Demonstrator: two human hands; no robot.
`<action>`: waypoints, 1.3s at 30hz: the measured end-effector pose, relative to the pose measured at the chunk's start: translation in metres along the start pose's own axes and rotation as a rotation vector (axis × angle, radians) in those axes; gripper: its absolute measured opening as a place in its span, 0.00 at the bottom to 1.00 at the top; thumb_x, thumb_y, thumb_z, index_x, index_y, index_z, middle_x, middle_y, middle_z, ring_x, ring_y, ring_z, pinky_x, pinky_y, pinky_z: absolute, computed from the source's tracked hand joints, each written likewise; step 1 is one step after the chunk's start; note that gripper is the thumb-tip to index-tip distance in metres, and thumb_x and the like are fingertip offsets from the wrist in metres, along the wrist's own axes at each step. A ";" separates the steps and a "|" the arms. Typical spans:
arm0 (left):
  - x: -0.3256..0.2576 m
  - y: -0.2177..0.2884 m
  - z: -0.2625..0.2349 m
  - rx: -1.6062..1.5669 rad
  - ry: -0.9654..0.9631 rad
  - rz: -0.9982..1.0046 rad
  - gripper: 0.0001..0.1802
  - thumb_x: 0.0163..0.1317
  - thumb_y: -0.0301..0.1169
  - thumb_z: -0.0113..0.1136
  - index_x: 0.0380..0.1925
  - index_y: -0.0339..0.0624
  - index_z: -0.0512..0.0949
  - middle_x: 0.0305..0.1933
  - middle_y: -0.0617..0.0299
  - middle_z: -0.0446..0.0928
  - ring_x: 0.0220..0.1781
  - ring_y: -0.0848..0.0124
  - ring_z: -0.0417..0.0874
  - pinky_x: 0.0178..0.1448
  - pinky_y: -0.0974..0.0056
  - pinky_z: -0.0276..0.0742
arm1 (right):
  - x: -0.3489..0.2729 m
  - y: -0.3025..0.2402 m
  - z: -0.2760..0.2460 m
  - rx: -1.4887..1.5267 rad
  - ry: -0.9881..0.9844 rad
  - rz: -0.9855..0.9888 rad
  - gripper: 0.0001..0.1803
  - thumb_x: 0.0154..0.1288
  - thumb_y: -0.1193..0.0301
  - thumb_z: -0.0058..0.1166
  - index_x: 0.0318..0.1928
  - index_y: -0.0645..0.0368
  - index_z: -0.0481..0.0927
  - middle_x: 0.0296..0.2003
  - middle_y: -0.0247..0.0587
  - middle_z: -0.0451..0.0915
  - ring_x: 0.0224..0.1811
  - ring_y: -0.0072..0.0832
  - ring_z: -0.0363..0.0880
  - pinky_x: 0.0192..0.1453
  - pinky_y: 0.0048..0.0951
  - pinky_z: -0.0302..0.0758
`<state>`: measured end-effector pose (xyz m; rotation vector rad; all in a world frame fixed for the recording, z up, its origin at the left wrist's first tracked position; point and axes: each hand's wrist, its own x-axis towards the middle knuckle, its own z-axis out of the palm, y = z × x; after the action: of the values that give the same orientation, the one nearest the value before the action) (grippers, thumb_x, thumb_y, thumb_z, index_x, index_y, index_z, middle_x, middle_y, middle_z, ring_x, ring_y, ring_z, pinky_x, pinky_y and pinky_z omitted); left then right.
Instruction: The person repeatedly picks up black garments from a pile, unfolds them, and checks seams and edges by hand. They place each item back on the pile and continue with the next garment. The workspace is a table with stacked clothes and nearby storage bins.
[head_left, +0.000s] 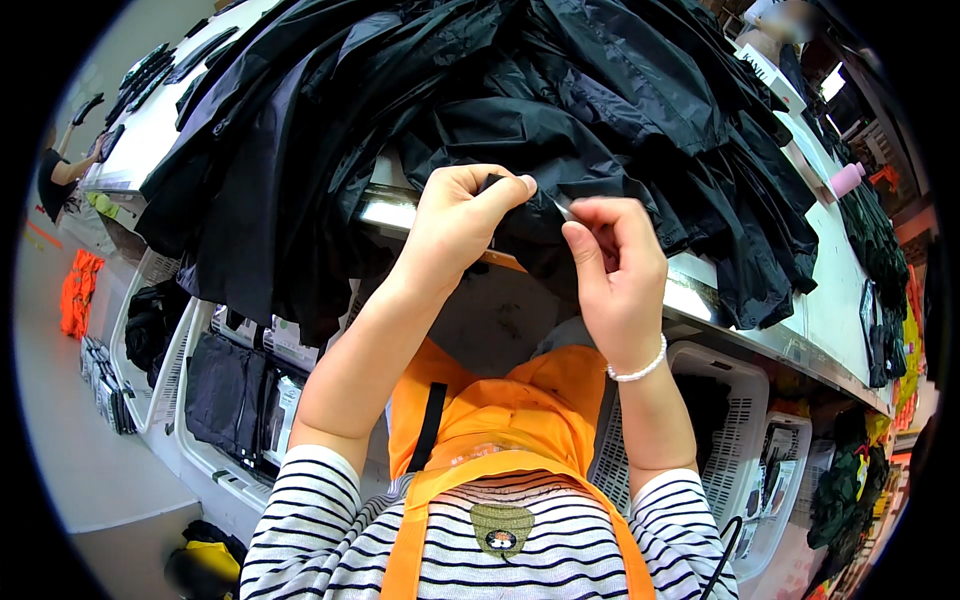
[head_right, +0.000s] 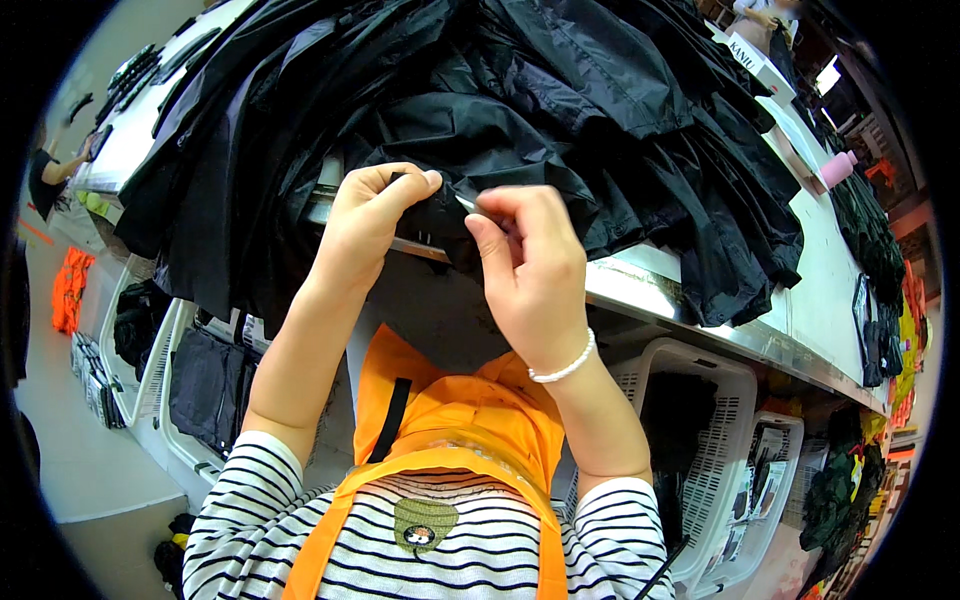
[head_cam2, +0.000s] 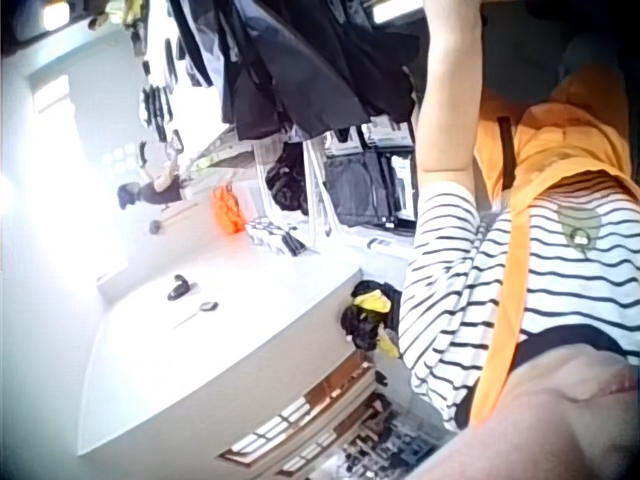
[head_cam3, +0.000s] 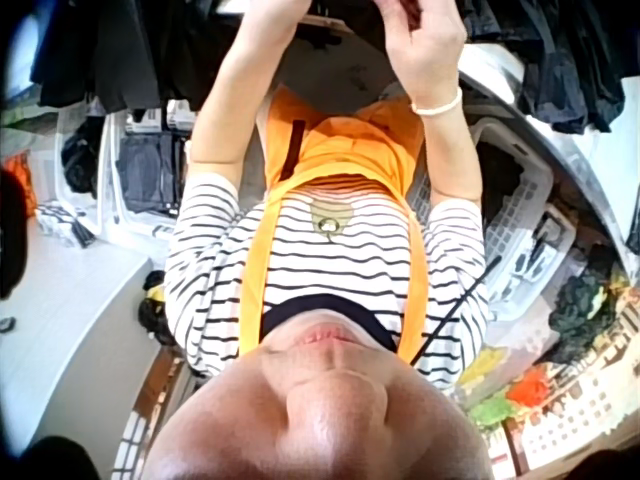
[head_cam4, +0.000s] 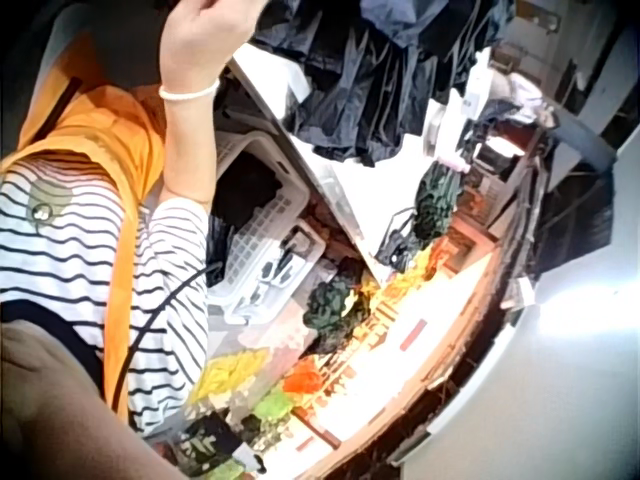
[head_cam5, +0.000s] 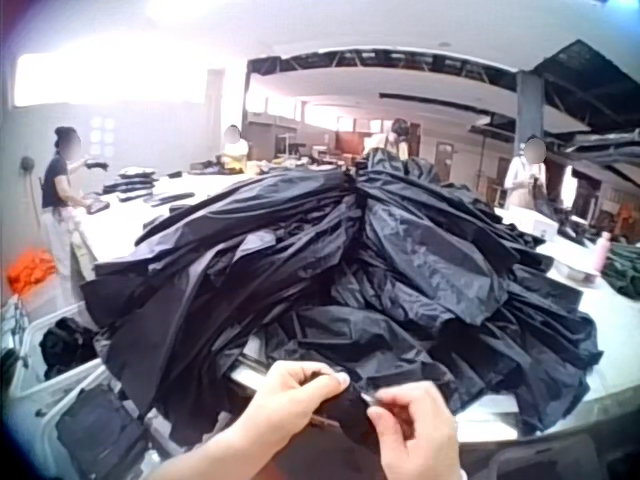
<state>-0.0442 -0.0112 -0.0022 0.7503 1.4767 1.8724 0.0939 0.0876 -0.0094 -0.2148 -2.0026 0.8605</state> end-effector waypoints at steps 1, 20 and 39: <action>0.001 -0.001 0.001 0.008 0.001 -0.001 0.10 0.62 0.31 0.58 0.24 0.37 0.82 0.24 0.69 0.79 0.25 0.83 0.76 0.33 0.76 0.72 | 0.001 -0.001 -0.001 0.109 0.027 0.115 0.08 0.61 0.76 0.61 0.39 0.62 0.76 0.32 0.36 0.74 0.26 0.21 0.72 0.31 0.19 0.70; 0.002 -0.012 -0.004 -0.152 -0.019 -0.003 0.09 0.63 0.31 0.59 0.27 0.38 0.82 0.26 0.67 0.81 0.28 0.80 0.80 0.37 0.74 0.76 | 0.003 0.024 -0.032 0.161 -0.044 0.178 0.05 0.67 0.75 0.55 0.32 0.61 0.74 0.25 0.27 0.71 0.22 0.13 0.60 0.26 0.15 0.58; -0.004 -0.027 -0.070 1.517 0.406 0.901 0.23 0.47 0.46 0.68 0.42 0.48 0.81 0.56 0.56 0.75 0.68 0.51 0.64 0.73 0.35 0.40 | 0.077 0.117 0.022 -0.622 -0.556 -0.057 0.23 0.64 0.64 0.54 0.58 0.58 0.71 0.50 0.48 0.74 0.44 0.47 0.79 0.49 0.40 0.78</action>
<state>-0.0915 -0.0528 -0.0431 2.0050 3.1852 1.0202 0.0121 0.1989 -0.0402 -0.2850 -2.7494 0.2388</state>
